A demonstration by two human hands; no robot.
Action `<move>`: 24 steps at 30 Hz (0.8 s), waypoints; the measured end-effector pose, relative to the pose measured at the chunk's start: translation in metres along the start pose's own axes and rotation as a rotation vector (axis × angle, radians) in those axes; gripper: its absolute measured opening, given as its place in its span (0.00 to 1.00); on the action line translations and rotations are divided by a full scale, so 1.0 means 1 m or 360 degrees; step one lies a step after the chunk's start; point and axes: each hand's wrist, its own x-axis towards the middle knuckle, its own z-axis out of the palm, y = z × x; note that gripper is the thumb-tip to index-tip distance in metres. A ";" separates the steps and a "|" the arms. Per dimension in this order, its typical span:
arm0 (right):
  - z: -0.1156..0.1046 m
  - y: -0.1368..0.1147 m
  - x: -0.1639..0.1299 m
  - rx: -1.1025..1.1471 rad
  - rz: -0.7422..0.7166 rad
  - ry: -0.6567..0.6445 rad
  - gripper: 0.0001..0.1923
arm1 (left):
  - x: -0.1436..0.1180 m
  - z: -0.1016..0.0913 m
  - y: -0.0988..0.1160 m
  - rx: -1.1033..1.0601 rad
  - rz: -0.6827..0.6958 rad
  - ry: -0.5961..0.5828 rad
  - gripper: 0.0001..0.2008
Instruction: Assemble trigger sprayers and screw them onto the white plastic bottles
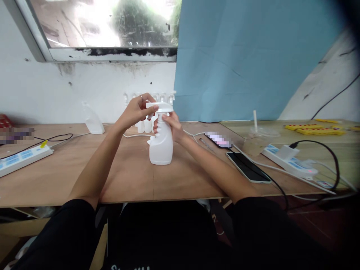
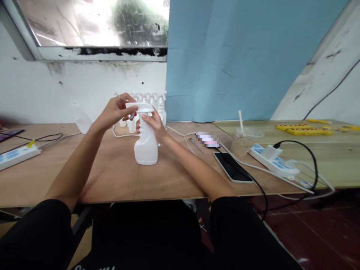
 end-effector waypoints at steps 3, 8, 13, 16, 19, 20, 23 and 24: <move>0.000 -0.001 0.000 -0.0052 0.0020 0.0025 0.25 | 0.000 0.000 0.000 0.0012 -0.0004 -0.0008 0.10; -0.001 -0.002 -0.002 0.0021 0.0039 -0.0007 0.23 | 0.000 0.000 0.000 -0.0008 -0.0012 -0.0007 0.10; -0.001 -0.001 -0.001 -0.0042 0.0040 -0.0020 0.22 | 0.001 0.000 -0.002 -0.0035 -0.0010 -0.0007 0.10; -0.002 -0.001 0.001 -0.0101 0.0064 -0.0035 0.22 | 0.000 -0.001 -0.002 -0.0038 -0.0011 -0.0009 0.09; -0.004 0.000 0.000 -0.0064 0.0071 -0.0062 0.22 | 0.000 -0.001 -0.001 -0.0031 -0.0006 -0.0020 0.10; -0.005 0.000 0.000 -0.0023 0.0076 -0.0077 0.22 | 0.000 -0.002 -0.001 -0.0025 -0.0007 -0.0023 0.10; -0.009 0.001 -0.002 0.0099 0.0107 -0.0102 0.22 | 0.001 -0.003 -0.001 -0.0012 -0.0009 -0.0023 0.10; -0.009 0.001 -0.003 0.0112 0.0115 -0.0096 0.23 | 0.001 -0.004 -0.002 -0.0013 -0.0007 -0.0023 0.10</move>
